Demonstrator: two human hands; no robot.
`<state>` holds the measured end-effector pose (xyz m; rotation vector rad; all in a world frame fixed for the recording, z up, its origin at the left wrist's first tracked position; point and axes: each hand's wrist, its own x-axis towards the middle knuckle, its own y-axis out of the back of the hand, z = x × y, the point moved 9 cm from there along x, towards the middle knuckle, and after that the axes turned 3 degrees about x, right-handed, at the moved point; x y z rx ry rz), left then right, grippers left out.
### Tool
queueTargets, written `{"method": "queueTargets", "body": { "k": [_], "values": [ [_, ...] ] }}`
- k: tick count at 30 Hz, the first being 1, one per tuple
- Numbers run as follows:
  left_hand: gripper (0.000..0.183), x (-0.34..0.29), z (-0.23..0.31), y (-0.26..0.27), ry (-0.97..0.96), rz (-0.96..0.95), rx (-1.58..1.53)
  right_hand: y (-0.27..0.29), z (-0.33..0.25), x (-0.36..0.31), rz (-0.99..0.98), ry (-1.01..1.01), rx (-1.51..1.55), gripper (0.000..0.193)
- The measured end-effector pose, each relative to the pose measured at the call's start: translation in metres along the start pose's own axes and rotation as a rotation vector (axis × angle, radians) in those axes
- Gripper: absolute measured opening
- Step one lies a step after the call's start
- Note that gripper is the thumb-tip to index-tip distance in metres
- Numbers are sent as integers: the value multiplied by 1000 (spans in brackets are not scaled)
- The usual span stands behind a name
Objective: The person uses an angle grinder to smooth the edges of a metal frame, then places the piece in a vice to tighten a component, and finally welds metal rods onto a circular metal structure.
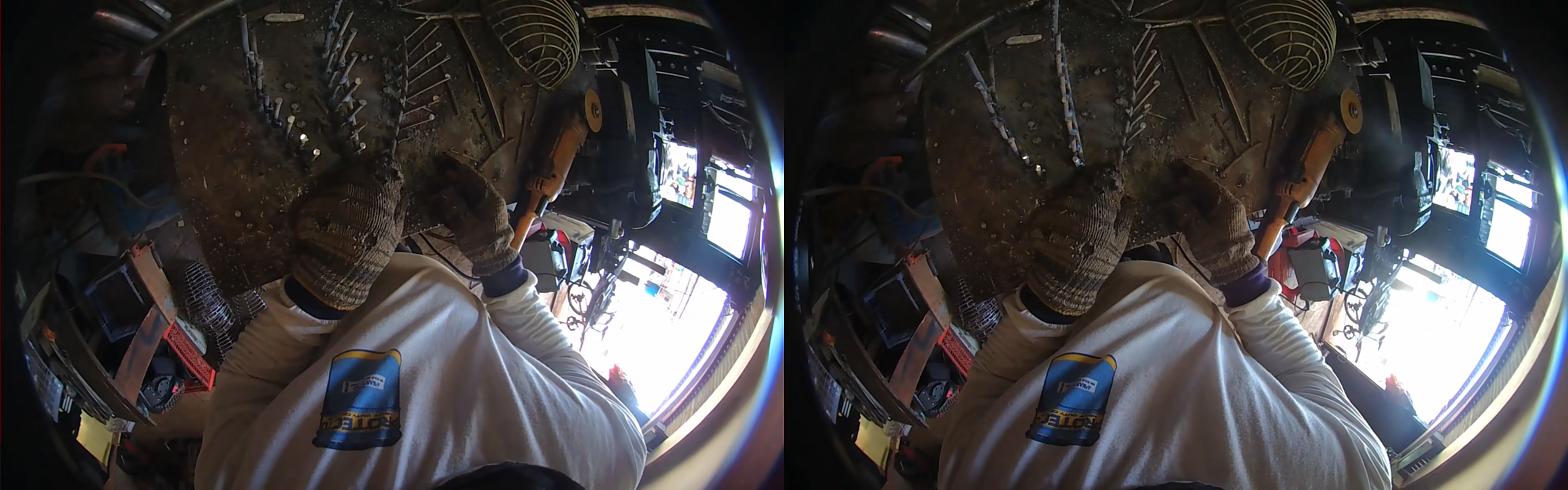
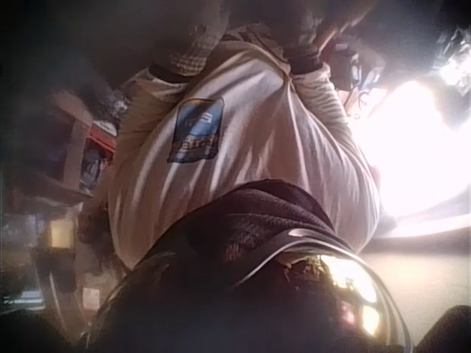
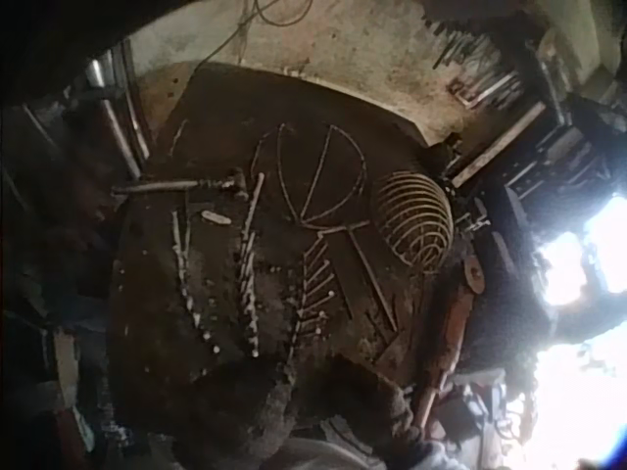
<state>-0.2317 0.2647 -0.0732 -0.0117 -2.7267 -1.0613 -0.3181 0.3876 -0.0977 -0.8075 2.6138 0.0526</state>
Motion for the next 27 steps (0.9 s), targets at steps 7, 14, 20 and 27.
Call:
{"method": "queueTargets", "body": {
  "k": [7,14,20,27],
  "values": [
    [58,-2,-3,-3,30,13,-16,1,1,1,-1,5,-43,43],
    [61,2,-7,-2,80,-39,-2,5,8,1,19,-8,24,40],
    [59,6,-11,0,38,41,25,13,6,4,20,49,-331,42],
    [37,13,-20,14,-32,208,-329,12,-4,0,37,172,-326,41]
  ]
}}
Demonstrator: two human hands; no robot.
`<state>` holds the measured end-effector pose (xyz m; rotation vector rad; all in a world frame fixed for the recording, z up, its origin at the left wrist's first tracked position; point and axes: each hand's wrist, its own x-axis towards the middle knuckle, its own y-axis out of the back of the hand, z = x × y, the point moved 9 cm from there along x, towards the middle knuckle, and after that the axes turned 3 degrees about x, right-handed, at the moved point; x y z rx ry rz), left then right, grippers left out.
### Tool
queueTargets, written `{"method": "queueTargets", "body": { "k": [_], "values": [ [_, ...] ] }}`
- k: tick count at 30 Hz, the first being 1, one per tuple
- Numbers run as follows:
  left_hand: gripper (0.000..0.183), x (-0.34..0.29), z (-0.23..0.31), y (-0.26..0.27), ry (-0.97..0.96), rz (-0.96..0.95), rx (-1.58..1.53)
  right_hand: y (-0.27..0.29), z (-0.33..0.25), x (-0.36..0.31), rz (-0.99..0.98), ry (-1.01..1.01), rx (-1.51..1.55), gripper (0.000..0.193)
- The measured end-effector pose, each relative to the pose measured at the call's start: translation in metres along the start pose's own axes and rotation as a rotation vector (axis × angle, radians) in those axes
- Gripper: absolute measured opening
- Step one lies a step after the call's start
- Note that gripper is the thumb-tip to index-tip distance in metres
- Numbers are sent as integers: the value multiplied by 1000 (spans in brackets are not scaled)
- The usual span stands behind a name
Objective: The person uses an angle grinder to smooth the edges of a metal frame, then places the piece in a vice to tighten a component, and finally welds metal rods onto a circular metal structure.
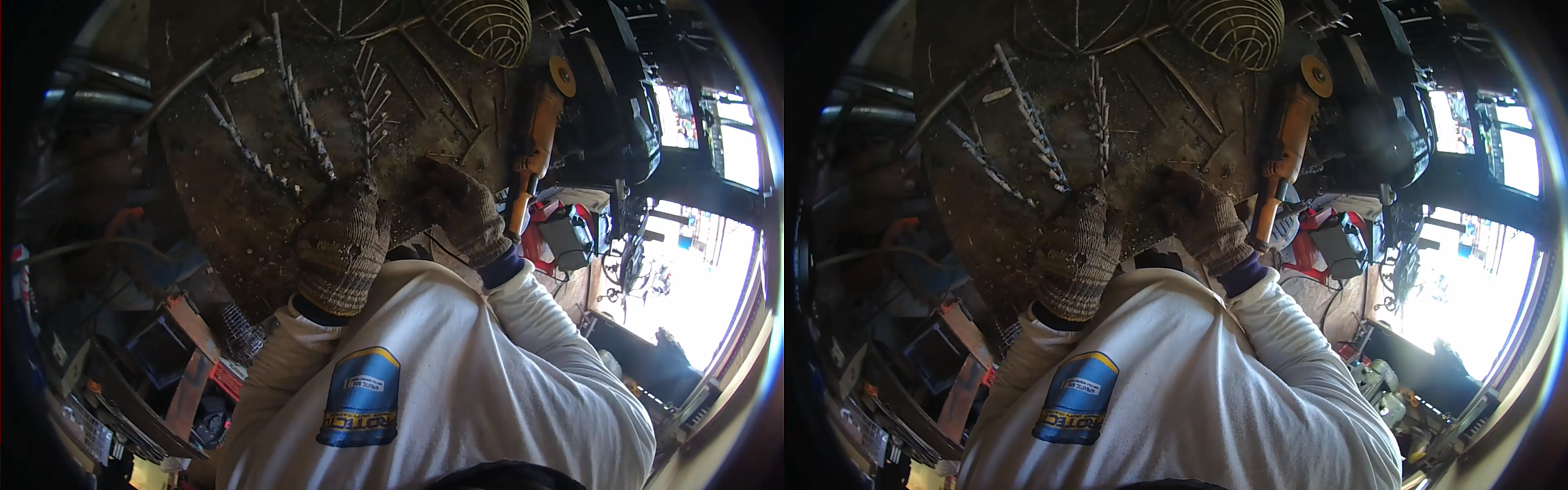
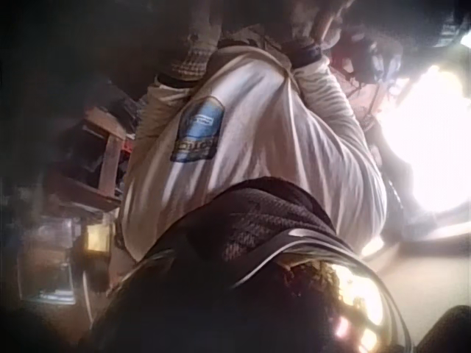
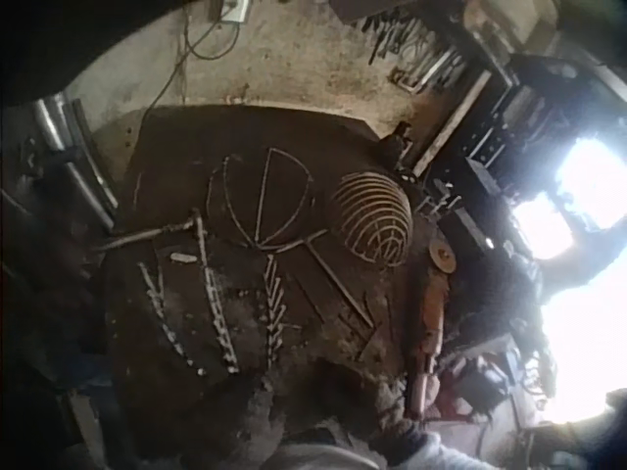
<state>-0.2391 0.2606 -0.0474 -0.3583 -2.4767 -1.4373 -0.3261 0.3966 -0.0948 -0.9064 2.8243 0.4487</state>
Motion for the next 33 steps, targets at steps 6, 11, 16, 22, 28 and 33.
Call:
{"method": "queueTargets", "body": {
  "k": [6,11,16,22,28,33],
  "values": [
    [40,-7,14,-22,4,-98,-96,7,14,-16,23,-104,140,41],
    [51,-7,-7,-23,252,-228,-561,14,20,-36,80,-69,270,43],
    [54,-5,12,-8,-115,-263,-281,27,-10,-57,47,-38,368,46],
    [34,-27,22,-55,-135,118,-131,63,-38,-69,5,-18,516,54],
    [22,3,15,-21,-188,-112,-239,110,-18,-102,128,-50,909,48],
    [25,5,-4,-41,227,-340,-654,184,19,-124,368,107,402,38]
  ]
}}
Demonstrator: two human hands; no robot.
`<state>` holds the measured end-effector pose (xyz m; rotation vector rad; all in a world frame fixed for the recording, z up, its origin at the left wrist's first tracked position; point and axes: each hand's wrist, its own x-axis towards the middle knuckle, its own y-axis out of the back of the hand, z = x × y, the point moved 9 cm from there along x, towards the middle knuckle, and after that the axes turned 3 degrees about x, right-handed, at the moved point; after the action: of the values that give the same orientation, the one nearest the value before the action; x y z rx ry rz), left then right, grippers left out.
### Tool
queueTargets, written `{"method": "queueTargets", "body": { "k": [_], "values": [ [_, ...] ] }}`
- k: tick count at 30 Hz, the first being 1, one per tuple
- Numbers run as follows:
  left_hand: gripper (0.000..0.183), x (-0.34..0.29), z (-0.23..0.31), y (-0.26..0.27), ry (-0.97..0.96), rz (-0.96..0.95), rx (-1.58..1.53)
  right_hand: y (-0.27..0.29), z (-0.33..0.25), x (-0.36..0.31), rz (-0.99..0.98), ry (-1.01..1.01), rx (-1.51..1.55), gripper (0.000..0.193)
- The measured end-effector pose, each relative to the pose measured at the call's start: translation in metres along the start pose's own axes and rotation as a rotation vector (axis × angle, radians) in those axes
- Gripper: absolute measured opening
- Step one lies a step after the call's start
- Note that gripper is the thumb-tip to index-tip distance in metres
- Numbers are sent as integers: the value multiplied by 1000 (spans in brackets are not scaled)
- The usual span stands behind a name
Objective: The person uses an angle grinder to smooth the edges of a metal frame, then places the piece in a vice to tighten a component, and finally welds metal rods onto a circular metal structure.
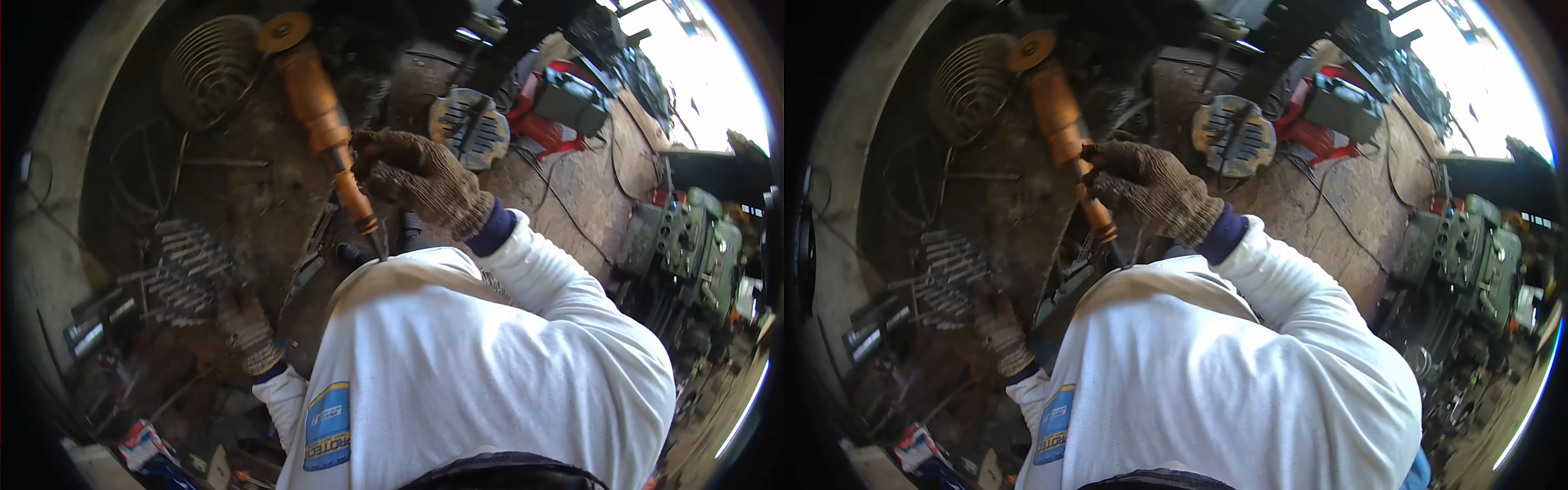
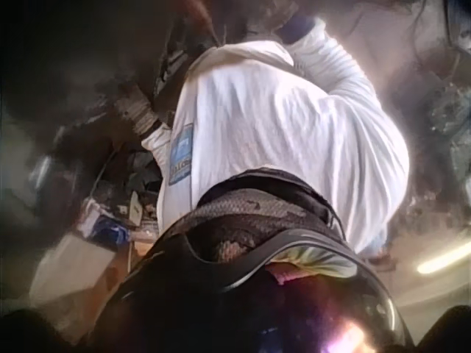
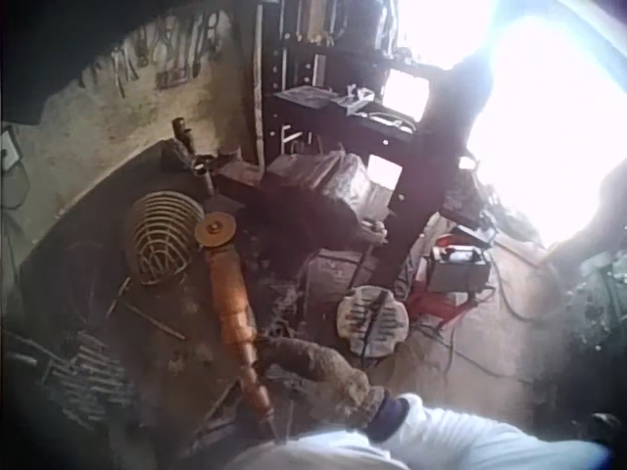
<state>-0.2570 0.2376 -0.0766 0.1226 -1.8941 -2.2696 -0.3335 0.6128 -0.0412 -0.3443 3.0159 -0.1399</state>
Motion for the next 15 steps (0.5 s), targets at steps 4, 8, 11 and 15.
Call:
{"method": "queueTargets", "body": {
  "k": [4,8,11,15],
  "values": [
    [39,-13,-20,-4,-255,132,75,79,29,-11,403,66,224,34],
    [51,1,-2,1,177,-68,-67,192,112,-36,795,176,569,30],
    [51,2,-14,-1,94,-46,-25,249,181,-63,956,-108,87,34],
    [49,4,-31,-11,207,-54,-140,261,259,-99,739,-577,-140,48]
  ]
}}
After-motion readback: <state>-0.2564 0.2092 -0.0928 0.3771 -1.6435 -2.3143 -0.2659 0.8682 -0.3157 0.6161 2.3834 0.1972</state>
